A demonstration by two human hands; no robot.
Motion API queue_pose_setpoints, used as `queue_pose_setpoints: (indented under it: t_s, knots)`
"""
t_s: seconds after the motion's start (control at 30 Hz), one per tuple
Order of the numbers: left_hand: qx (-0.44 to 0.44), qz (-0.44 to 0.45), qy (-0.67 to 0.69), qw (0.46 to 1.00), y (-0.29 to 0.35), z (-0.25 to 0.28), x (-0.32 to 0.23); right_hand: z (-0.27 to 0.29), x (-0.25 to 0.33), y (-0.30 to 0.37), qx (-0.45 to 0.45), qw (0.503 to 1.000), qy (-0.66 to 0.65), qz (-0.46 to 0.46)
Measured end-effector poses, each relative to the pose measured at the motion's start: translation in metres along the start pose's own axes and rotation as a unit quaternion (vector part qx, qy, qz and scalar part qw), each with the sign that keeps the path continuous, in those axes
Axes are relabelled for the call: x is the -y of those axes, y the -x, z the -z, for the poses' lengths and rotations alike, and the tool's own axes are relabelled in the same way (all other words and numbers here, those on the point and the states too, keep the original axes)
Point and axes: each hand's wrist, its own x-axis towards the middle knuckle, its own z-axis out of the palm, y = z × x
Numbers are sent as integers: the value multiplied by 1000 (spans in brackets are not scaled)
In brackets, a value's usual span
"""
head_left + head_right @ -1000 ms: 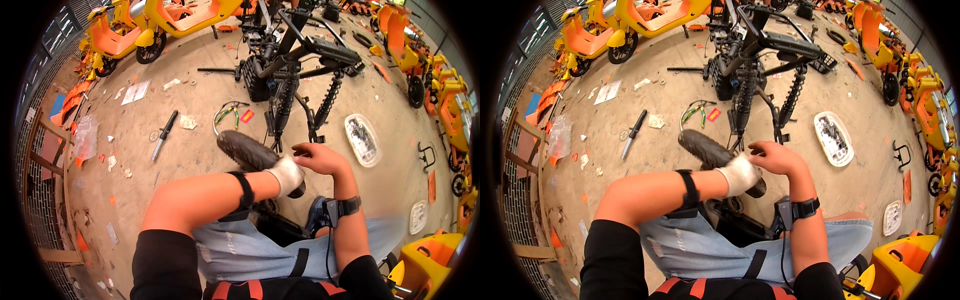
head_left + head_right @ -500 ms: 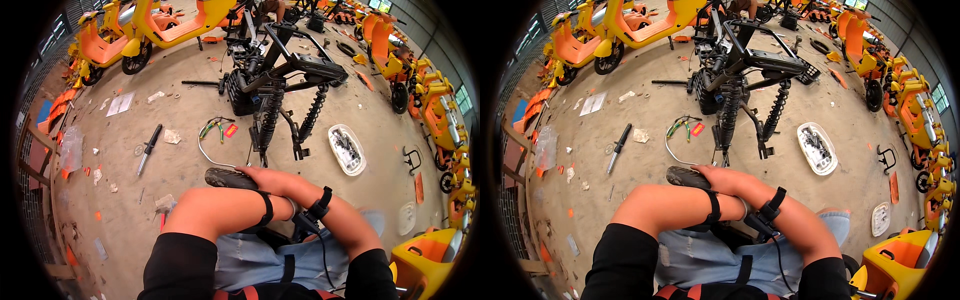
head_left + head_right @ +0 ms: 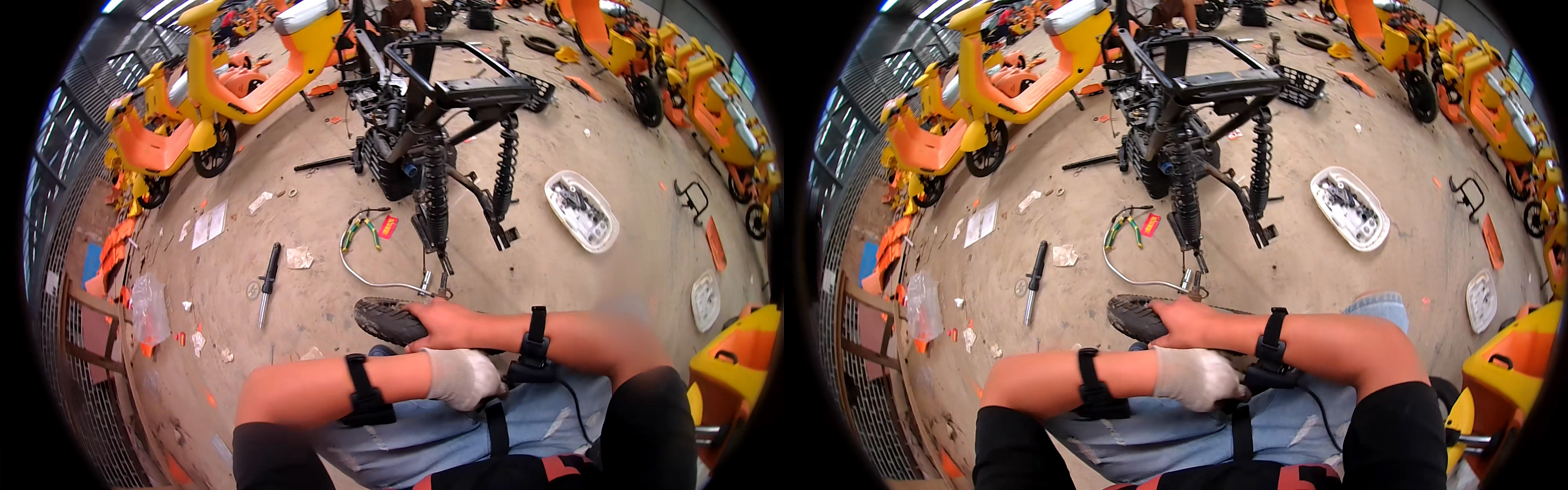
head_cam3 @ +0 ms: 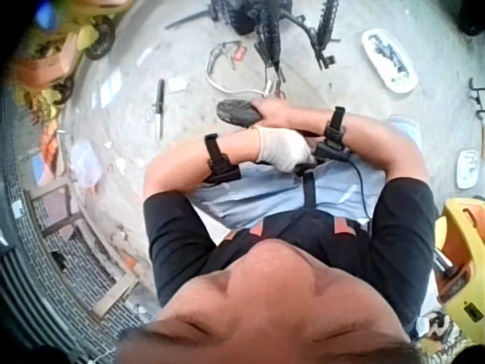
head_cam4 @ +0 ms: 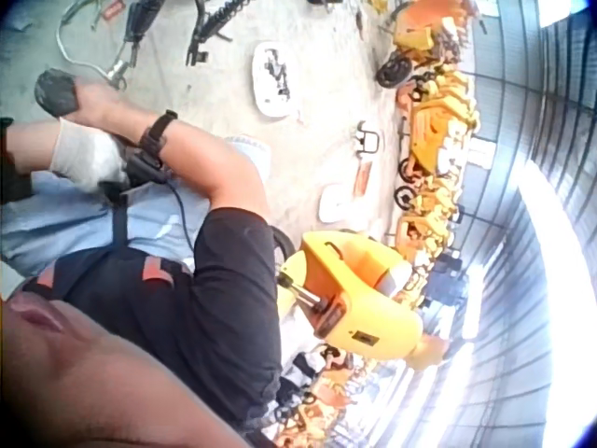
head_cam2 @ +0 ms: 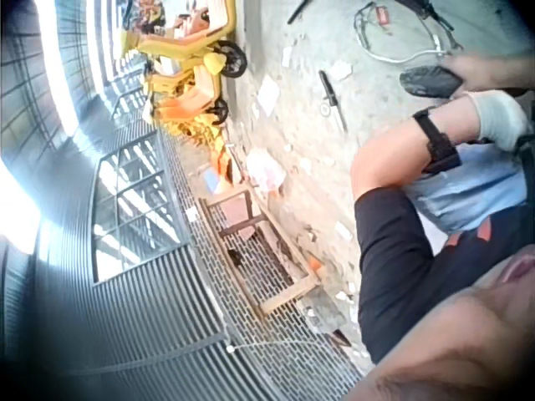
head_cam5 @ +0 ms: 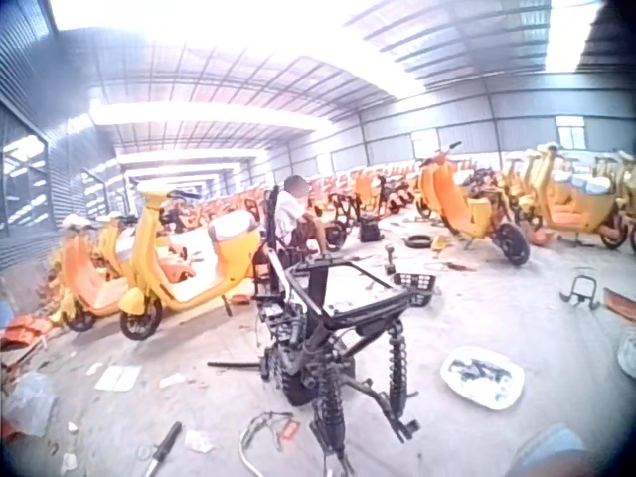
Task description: The person sits on the floor of a workshop and assembles a rear wheel onto a yellow electric scooter frame. They mount the tire onto the hub, align the axle, and secure the wheel to the scooter's rear suspension using bolts and a wrench.
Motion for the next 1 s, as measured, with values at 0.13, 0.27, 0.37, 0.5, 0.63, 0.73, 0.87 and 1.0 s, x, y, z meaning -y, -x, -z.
queue_pose_setpoints:
  t_s: [0.13,0.27,0.37,0.5,0.63,0.73,0.87,1.0]
  knots:
    - [-42,-32,233,971,48,3,6,-16,-6,12,-39,999,-18,-10]
    - [-140,98,222,960,93,18,27,-21,-12,30,-53,998,-15,21]
    - [-276,199,41,939,113,9,58,-10,1,42,-33,995,-83,-32]
    - [-251,262,47,931,120,-5,88,10,-10,70,-32,995,-78,-52]
    - [-183,309,1,933,94,-4,101,39,-33,100,1,993,-85,-78]
    - [-195,309,-72,928,53,3,111,62,-52,127,10,991,-71,-112]
    - [-220,286,-89,928,2,18,106,95,-74,161,34,982,-70,-170]
    - [-181,279,-115,936,-39,38,81,105,-91,177,80,960,25,-268]
